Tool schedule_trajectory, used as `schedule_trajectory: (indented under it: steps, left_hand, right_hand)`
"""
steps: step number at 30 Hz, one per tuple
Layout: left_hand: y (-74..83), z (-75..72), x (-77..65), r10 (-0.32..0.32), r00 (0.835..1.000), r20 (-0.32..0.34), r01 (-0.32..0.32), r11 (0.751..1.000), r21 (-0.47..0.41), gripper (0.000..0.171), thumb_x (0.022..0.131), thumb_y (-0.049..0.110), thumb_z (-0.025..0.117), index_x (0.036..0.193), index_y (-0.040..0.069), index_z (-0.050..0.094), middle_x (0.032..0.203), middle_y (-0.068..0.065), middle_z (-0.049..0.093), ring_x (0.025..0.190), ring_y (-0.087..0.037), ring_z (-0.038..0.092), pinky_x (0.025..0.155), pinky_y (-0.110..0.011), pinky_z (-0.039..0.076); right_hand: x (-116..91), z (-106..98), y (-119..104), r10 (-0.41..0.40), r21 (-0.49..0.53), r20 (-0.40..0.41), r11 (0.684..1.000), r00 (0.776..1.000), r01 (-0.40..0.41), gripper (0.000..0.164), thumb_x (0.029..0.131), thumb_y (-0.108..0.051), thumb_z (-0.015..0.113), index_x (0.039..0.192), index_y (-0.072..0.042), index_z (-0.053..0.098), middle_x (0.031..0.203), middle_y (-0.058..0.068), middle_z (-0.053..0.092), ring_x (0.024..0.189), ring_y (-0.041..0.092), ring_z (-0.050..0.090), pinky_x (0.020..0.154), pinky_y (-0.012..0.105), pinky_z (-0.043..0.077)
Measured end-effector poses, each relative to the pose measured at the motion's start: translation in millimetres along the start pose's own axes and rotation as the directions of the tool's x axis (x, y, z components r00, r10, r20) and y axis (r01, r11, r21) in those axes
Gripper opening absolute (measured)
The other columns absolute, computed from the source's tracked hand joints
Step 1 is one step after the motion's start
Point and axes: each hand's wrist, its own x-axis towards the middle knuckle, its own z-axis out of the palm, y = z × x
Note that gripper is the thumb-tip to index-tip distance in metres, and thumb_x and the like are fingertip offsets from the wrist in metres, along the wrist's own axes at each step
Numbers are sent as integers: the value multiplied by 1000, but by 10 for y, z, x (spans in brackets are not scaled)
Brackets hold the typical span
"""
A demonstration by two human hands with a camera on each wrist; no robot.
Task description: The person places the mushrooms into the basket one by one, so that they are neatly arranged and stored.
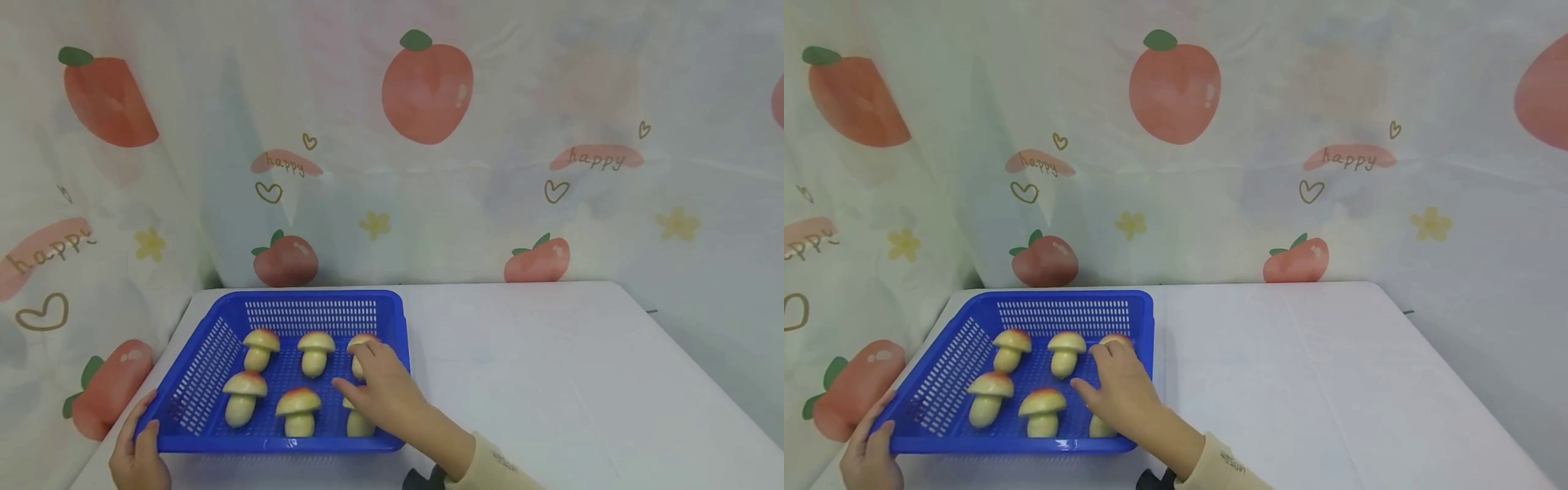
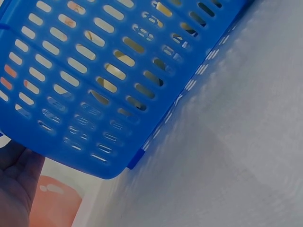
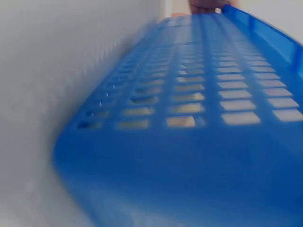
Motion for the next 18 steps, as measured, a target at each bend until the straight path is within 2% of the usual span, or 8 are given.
schedule_trajectory:
  steps: [3, 5, 10, 13, 15, 16, 17, 18]
  left_hand:
    - [-16, -6, -13, -12, 1000, 15, 11, 998, 66, 39, 95, 17, 41, 126, 38, 55, 130, 11, 50, 112, -7, 49, 88, -16, 37]
    - [-18, -14, -13, -34, 999, 26, 32, 996, 82, 39, 95, 20, 41, 126, 40, 53, 131, 11, 50, 110, -7, 50, 82, -12, 39]
    - [-37, -34, 24, -81, 995, 55, 82, 997, -8, 32, 95, 30, 45, 125, 37, 56, 126, 1, 55, 92, -3, 55, 60, -7, 41]
    - [100, -56, -35, -83, 993, 87, 90, 993, -78, 34, 96, 35, 44, 128, 33, 55, 125, 0, 55, 85, 1, 55, 55, -7, 41]
    - [325, -82, -160, -53, 994, 94, 59, 996, -61, 40, 97, 34, 40, 136, 27, 46, 131, -5, 50, 98, -4, 54, 73, -13, 44]
    - [468, -98, -234, -24, 996, 87, 25, 1000, -15, 44, 97, 33, 39, 140, 23, 40, 135, -9, 46, 107, -10, 51, 84, -19, 42]
    - [632, -115, -319, -1, 997, 75, -3, 999, 53, 48, 97, 32, 36, 144, 21, 32, 140, -12, 39, 117, -16, 44, 96, -27, 36]
    - [784, -131, -402, 59, 997, 52, -65, 991, 119, 53, 96, 32, 36, 146, 17, 26, 143, -17, 32, 124, -23, 37, 103, -35, 28]
  right_hand:
    - [-111, -102, 135, -87, 107, -146, 989, 985, 103, 32, 80, -23, 70, 104, -5, 59, 105, 5, 59, 102, 20, 54, 87, 34, 44]
    - [-194, -165, 236, -97, 154, -221, 979, 970, 133, 27, 80, -18, 70, 101, -5, 60, 102, 2, 60, 99, 17, 55, 84, 32, 46]
    - [-392, -347, 439, -46, 212, -330, 970, 943, 122, 22, 77, -6, 70, 98, -5, 62, 97, 0, 61, 92, 15, 57, 72, 31, 50]
    - [-472, -455, 549, 5, 189, -353, 980, 935, 67, 23, 76, -2, 70, 97, -6, 62, 97, -1, 62, 90, 14, 58, 68, 31, 51]
    - [-502, -517, 634, 47, 172, -350, 985, 936, 15, 23, 75, -1, 70, 97, -6, 63, 96, -1, 62, 91, 14, 58, 68, 32, 52]
    - [-514, -547, 675, 73, 166, -340, 986, 937, -17, 23, 75, -2, 70, 97, -6, 63, 97, -1, 62, 91, 14, 58, 68, 32, 52]
    - [-523, -574, 715, 97, 161, -329, 986, 939, -45, 23, 76, -3, 70, 98, -5, 63, 97, 0, 62, 92, 16, 58, 68, 34, 52]
    - [-530, -599, 752, 123, 157, -312, 985, 942, -77, 23, 77, -4, 70, 99, -5, 63, 98, 1, 62, 93, 17, 58, 69, 35, 52]
